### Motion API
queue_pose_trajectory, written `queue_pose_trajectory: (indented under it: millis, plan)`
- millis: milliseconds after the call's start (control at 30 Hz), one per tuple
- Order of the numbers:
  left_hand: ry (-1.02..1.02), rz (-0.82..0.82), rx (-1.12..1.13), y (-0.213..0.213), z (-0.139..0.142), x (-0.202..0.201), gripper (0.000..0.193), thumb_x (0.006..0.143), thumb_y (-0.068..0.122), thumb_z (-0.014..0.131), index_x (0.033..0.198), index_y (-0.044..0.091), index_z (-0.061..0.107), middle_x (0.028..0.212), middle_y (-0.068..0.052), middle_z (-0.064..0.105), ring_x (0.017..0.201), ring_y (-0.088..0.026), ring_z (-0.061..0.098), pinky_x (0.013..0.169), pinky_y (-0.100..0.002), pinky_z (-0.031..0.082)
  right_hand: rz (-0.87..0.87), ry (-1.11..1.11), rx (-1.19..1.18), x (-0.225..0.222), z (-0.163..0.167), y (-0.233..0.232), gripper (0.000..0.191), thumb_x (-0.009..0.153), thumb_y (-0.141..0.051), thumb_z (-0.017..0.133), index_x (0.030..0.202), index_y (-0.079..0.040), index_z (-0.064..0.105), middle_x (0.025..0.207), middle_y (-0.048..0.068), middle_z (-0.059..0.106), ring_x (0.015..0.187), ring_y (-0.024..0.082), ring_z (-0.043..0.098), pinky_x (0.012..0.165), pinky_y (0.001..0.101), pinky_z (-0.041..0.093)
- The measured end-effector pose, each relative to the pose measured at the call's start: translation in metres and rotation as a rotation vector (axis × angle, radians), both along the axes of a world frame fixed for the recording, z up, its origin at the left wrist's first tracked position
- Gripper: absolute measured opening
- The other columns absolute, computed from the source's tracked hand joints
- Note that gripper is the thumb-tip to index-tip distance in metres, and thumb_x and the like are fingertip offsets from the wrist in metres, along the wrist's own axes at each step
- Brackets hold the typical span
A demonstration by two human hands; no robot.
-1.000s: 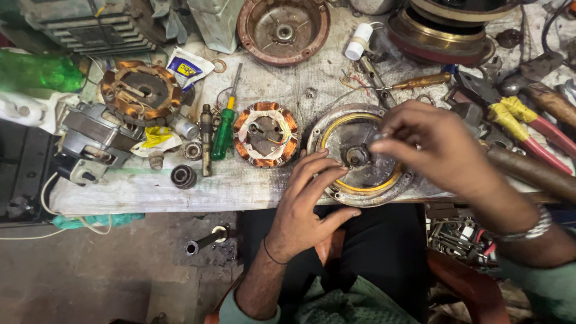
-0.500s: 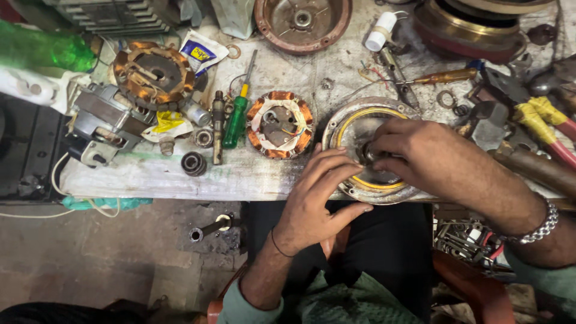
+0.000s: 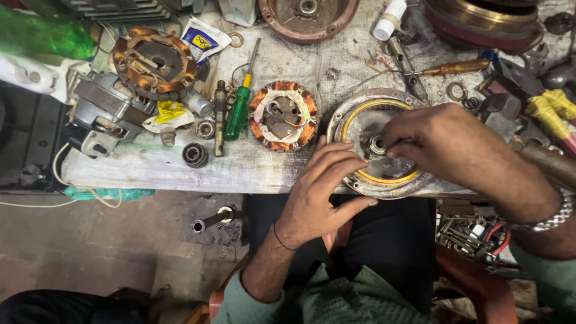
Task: The person uses a screwdriver to pry and adjust copper windings inside a motor stator. They then place a bearing into a motor housing and tap it with a hammer to seat it.
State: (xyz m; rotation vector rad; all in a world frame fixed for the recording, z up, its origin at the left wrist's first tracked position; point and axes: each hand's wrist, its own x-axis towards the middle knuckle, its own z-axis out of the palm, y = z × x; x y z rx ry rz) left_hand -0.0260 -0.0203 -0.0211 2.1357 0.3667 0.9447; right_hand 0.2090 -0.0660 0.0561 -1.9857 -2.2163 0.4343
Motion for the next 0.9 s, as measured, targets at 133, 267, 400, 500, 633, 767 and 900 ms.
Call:
queue_pose_trajectory:
  millis: [133,267,400,500,633,767,900]
  plan:
    - [0.006,0.028,-0.015,0.0,0.003,0.0,0.056,0.081,0.03,0.09,0.126,0.006,0.066,0.133,-0.009,0.061,0.143,-0.033,0.052,0.123,-0.047,0.045,0.047,-0.033,0.071,0.0,-0.006,-0.004,0.007,0.084,-0.011,0.076,0.09,-0.008,0.079,0.092,0.007,0.079,0.078,0.018,0.077,0.067,0.0286,0.065]
    - [0.001,0.076,0.012,0.0,0.007,0.001,0.06,0.076,0.029,0.091,0.124,0.004,0.065,0.133,-0.012,0.059,0.141,-0.037,0.049,0.119,-0.049,0.044,0.07,-0.017,0.157,0.0,-0.01,-0.017,0.012,0.081,-0.008,0.075,0.091,-0.004,0.08,0.108,0.01,0.078,0.086,0.021,0.075,0.077,0.033,0.063]
    - [0.011,0.07,0.064,0.0,0.007,0.003,0.054,0.076,0.031,0.092,0.117,0.005,0.069,0.131,-0.011,0.061,0.137,-0.035,0.054,0.119,-0.048,0.046,0.126,-0.098,0.31,-0.004,-0.009,-0.025,0.014,0.082,-0.012,0.076,0.092,-0.002,0.078,0.11,0.013,0.075,0.104,0.028,0.071,0.089,0.0376,0.06]
    - [0.006,0.098,0.137,-0.001,0.003,0.003,0.054,0.075,0.034,0.093,0.115,0.005,0.07,0.128,-0.01,0.063,0.132,-0.033,0.057,0.117,-0.047,0.048,0.132,-0.051,0.352,-0.004,-0.004,-0.034,0.024,0.08,-0.018,0.077,0.096,0.0,0.076,0.108,0.015,0.074,0.106,0.031,0.07,0.093,0.0412,0.057]
    - [-0.006,0.062,0.163,-0.002,-0.004,-0.001,0.058,0.077,0.037,0.093,0.119,0.004,0.071,0.131,-0.008,0.067,0.126,-0.029,0.062,0.111,-0.043,0.054,-0.177,-0.146,0.455,0.019,0.006,-0.073,0.016,0.09,-0.011,0.077,0.102,-0.002,0.073,0.115,0.014,0.072,0.106,0.033,0.071,0.093,0.0434,0.058]
    - [-0.046,0.082,0.061,-0.004,-0.005,-0.003,0.068,0.077,0.042,0.096,0.126,0.004,0.068,0.136,-0.008,0.066,0.124,-0.026,0.065,0.106,-0.041,0.056,-0.609,-0.232,0.376,0.069,0.001,-0.101,0.02,0.09,-0.014,0.077,0.106,-0.003,0.072,0.111,0.014,0.073,0.101,0.031,0.071,0.089,0.0427,0.057]
    - [-0.025,0.175,0.21,-0.006,0.0,0.005,0.091,0.066,0.049,0.096,0.135,0.002,0.059,0.141,-0.015,0.058,0.133,-0.038,0.055,0.113,-0.05,0.048,-0.673,-0.127,0.224,0.091,-0.012,-0.112,0.024,0.09,-0.017,0.077,0.11,-0.004,0.071,0.107,0.013,0.073,0.095,0.03,0.071,0.084,0.0419,0.057]
